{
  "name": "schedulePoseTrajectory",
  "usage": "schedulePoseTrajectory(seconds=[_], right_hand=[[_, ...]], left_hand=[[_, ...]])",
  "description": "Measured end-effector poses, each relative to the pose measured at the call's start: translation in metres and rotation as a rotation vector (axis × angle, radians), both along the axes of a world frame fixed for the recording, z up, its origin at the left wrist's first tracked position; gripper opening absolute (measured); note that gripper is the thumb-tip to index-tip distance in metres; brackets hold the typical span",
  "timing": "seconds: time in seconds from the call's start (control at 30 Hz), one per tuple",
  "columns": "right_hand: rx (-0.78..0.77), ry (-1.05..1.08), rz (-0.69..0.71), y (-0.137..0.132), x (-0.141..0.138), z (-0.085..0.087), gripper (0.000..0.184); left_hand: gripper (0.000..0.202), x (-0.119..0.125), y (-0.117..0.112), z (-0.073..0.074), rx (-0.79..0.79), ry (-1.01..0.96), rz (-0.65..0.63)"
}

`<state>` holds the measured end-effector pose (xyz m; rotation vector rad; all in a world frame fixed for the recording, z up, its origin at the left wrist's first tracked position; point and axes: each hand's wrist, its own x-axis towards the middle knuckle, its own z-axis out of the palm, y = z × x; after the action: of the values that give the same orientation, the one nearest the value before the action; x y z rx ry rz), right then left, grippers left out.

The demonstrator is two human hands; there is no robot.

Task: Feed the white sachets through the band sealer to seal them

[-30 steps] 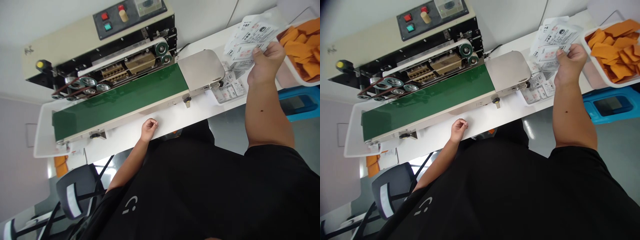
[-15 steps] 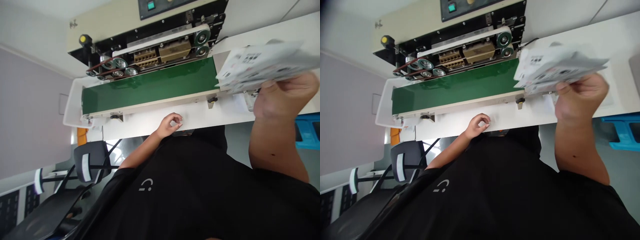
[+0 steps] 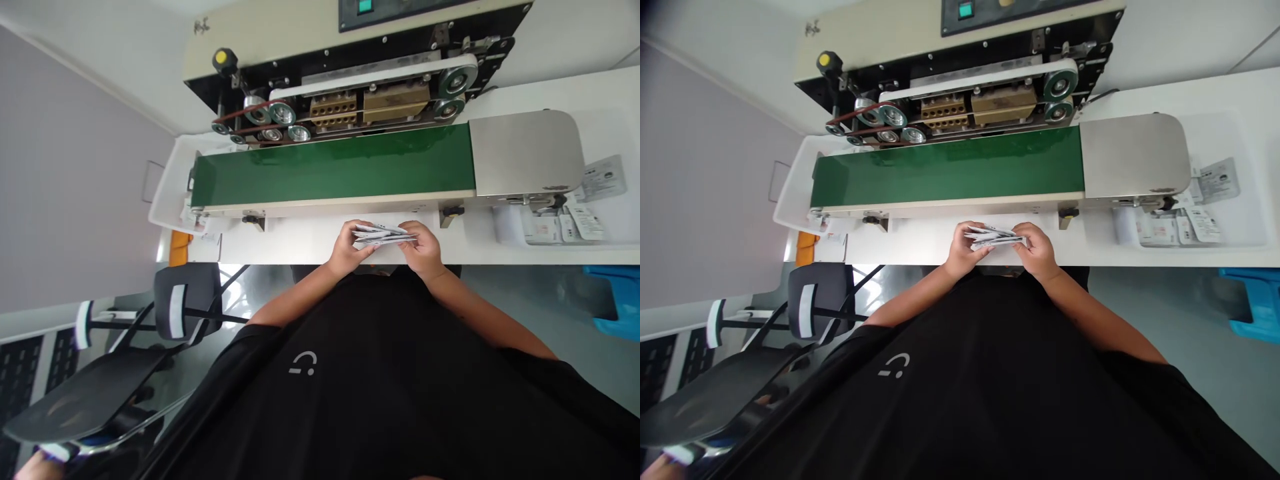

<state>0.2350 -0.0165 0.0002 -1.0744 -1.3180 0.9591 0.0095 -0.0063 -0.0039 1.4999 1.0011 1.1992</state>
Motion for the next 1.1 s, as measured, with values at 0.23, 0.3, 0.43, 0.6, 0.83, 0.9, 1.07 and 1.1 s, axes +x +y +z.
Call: schedulePoseTrajectory(seconds=[0.23, 0.3, 0.43, 0.6, 0.83, 0.9, 1.07, 1.1], right_hand=[[0.002, -0.224, 0.125, 0.000, 0.002, -0.031, 0.032], [0.081, -0.263, 0.116, -0.001, 0.005, -0.030, 0.034], [0.088, -0.319, 0.089, -0.002, 0.004, -0.032, 0.051], [0.116, -0.347, 0.104, -0.002, -0.003, -0.030, 0.032], [0.042, -0.347, 0.131, -0.002, -0.003, -0.031, 0.041], [0.065, -0.329, 0.119, -0.004, -0.002, -0.030, 0.032], [0.060, -0.273, 0.074, -0.007, -0.005, -0.035, 0.042], [0.042, -0.255, 0.062, -0.007, -0.007, -0.038, 0.049]], left_hand=[[0.047, -0.018, -0.007, -0.023, -0.091, 0.158, -0.037], [0.049, -0.020, -0.007, -0.017, -0.083, 0.188, -0.023], [0.065, -0.019, -0.003, -0.009, -0.056, 0.268, -0.071], [0.069, -0.014, 0.003, -0.011, 0.061, 0.297, -0.079], [0.058, -0.017, 0.012, -0.013, 0.208, 0.406, -0.184], [0.059, -0.017, 0.013, -0.011, 0.197, 0.409, -0.184], [0.054, -0.018, 0.017, -0.006, 0.226, 0.449, -0.207], [0.051, -0.019, 0.019, -0.007, 0.234, 0.461, -0.227]])
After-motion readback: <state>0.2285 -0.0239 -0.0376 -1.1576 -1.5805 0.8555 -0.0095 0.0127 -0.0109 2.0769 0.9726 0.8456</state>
